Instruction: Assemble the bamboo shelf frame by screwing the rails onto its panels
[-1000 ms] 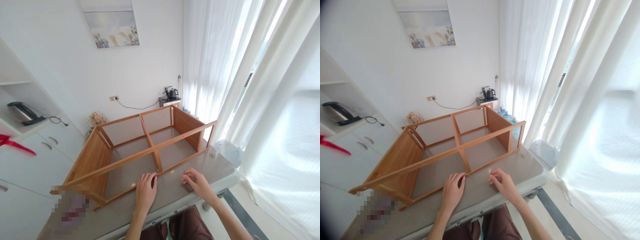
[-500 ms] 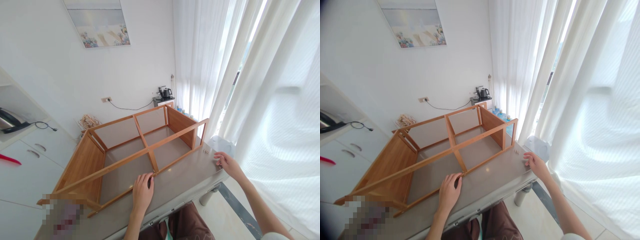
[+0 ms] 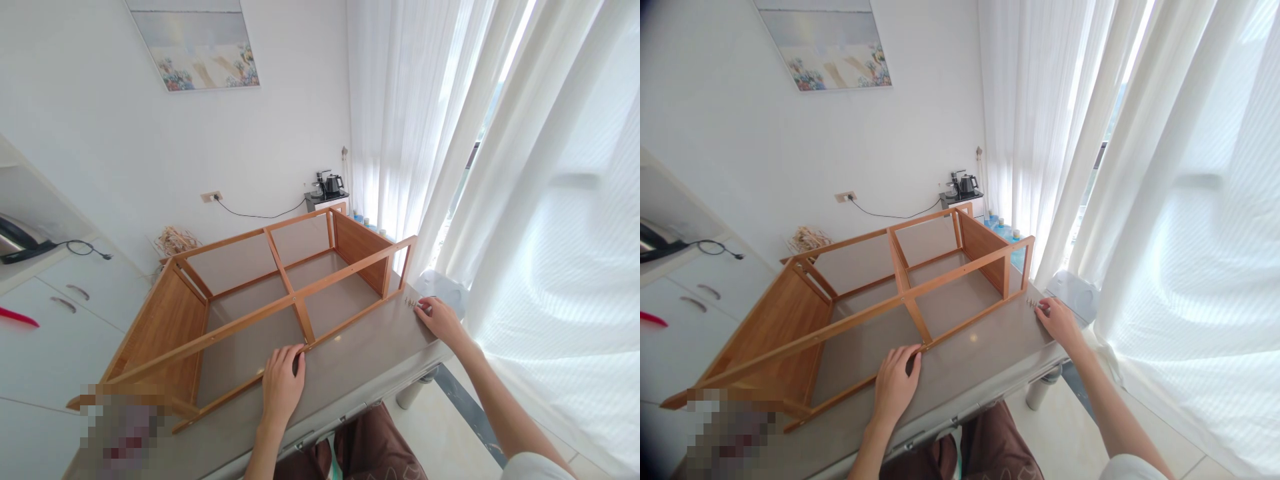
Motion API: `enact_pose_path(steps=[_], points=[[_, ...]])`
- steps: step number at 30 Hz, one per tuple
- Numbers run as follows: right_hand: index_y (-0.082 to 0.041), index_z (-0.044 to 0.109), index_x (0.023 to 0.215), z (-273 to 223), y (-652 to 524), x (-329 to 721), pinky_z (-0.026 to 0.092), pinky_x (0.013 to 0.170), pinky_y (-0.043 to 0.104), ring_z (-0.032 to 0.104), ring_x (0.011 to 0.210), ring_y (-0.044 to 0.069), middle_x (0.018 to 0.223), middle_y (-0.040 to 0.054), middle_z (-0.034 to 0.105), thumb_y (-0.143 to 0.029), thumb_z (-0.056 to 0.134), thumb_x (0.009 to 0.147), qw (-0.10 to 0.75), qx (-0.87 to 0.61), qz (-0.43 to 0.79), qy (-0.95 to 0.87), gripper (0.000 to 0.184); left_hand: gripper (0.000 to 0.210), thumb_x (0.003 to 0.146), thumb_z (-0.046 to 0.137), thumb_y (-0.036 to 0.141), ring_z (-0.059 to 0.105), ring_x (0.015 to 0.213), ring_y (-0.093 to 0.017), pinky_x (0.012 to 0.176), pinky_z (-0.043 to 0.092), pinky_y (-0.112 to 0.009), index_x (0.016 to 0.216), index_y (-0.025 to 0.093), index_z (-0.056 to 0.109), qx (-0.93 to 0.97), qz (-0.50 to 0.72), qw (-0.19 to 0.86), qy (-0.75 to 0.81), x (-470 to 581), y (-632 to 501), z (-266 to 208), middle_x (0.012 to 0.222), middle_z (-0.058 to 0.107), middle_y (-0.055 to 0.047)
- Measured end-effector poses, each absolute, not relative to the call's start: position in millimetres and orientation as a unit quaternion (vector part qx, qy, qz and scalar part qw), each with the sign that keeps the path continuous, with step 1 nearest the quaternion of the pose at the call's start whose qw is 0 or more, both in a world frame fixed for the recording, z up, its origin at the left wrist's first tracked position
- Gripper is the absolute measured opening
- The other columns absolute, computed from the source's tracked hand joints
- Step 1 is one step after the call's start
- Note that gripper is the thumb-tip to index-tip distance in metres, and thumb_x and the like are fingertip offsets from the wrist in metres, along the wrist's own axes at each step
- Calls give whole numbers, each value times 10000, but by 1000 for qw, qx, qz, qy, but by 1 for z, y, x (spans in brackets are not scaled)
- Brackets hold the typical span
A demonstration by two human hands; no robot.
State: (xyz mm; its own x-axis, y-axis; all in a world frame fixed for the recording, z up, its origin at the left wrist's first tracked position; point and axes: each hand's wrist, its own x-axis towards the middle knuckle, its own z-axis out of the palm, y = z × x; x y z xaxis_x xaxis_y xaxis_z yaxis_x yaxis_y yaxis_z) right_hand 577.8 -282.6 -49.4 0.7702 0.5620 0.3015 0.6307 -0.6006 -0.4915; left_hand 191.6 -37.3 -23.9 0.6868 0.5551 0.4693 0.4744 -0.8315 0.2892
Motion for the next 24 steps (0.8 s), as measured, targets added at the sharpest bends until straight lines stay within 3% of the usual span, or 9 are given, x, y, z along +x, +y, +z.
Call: enact_pose_path(steps=[16, 24], points=[[-231, 688, 885, -44, -277, 570, 428, 678, 323, 619, 743, 206, 878, 39, 660, -486, 485, 870, 311, -889, -69, -329, 326, 230, 960, 476, 286, 620, 956, -247, 811, 494, -401, 1093, 238, 657, 915, 274, 80, 286, 193, -37, -25, 1046, 695, -68], [-210, 647, 977, -42, -286, 554, 477, 718, 339, 597, 693, 182, 929, 62, 672, -494, 446, 909, 377, -869, -110, -300, 354, 301, 953, 488, 284, 566, 1154, -249, 1005, 480, -446, 1233, 208, 570, 890, 330, 126, 287, 181, -40, -23, 1229, 600, -106]])
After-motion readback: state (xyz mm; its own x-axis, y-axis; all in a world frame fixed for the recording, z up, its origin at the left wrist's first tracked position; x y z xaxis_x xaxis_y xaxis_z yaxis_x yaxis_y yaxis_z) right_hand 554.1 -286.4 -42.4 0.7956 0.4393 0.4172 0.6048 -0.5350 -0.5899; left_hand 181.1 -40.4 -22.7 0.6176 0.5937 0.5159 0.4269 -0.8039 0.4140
